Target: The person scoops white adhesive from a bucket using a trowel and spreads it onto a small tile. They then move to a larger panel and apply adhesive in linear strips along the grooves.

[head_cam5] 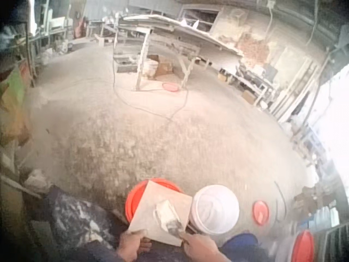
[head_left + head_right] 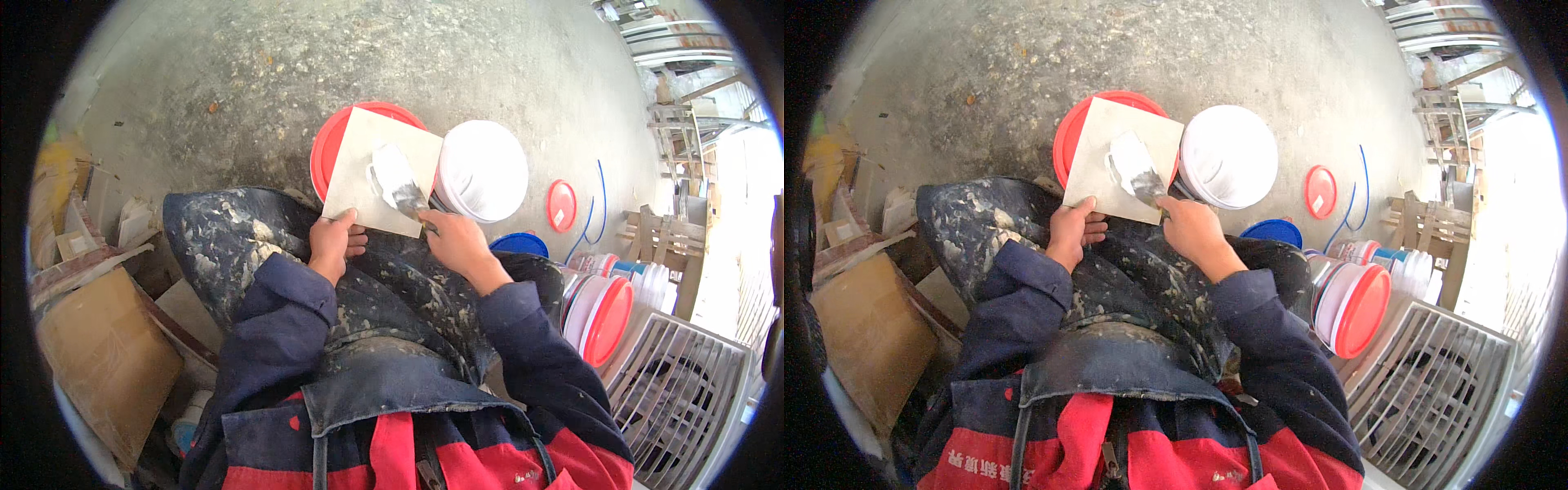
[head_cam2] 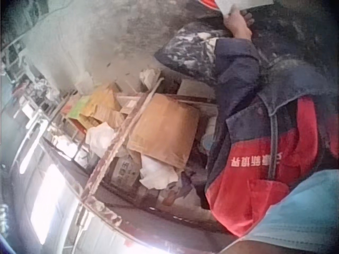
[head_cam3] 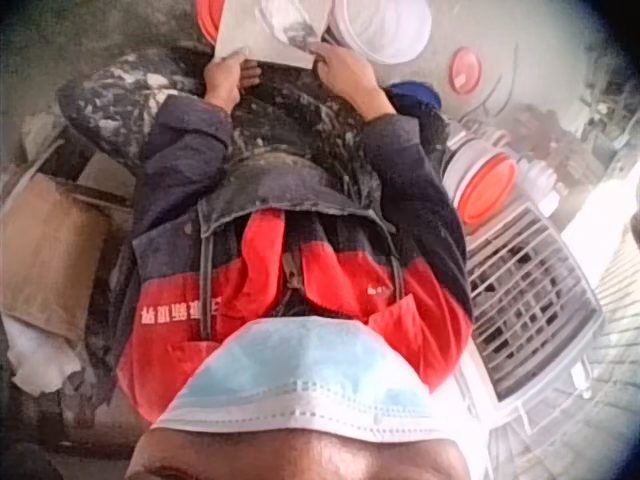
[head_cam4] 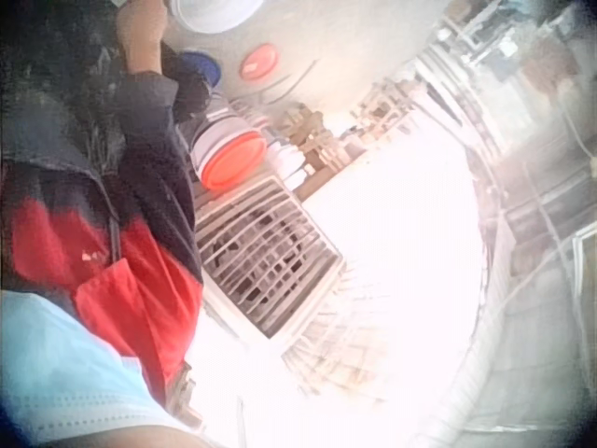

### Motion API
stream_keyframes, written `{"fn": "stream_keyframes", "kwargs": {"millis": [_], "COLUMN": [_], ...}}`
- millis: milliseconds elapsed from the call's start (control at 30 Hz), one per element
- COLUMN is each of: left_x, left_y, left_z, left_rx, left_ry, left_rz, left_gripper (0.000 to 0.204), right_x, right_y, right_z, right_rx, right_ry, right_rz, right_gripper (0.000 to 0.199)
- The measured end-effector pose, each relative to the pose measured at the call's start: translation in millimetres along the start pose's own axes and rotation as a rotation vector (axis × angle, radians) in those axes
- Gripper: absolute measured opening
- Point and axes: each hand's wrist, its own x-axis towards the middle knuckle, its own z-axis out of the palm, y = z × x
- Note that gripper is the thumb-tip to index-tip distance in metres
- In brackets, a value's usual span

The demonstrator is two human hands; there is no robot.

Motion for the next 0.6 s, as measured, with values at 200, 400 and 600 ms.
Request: {"fn": "stream_keyframes", "kwargs": {"millis": [200, 400, 600], "left_x": [9, -4, 7], "left_y": [-5, 2, -1], "left_z": [-3, 2, 2], "left_rx": [-0.007, 0.008, -0.021], "left_ry": [-0.005, -0.011, 0.001], "left_rz": [0.032, 0.058, 0.036], "left_gripper": [0.032, 0.031, 0.029], "right_x": [55, 29, 67], "right_y": [-39, -36, -39], "right_z": [-49, -49, -23], "right_rx": [-0.045, -0.218, -0.106], "right_ry": [0.123, -0.079, 0.118], "right_rz": [-0.083, -0.171, -0.116], "right_gripper": [0.04, 0.026, 0.032]}}
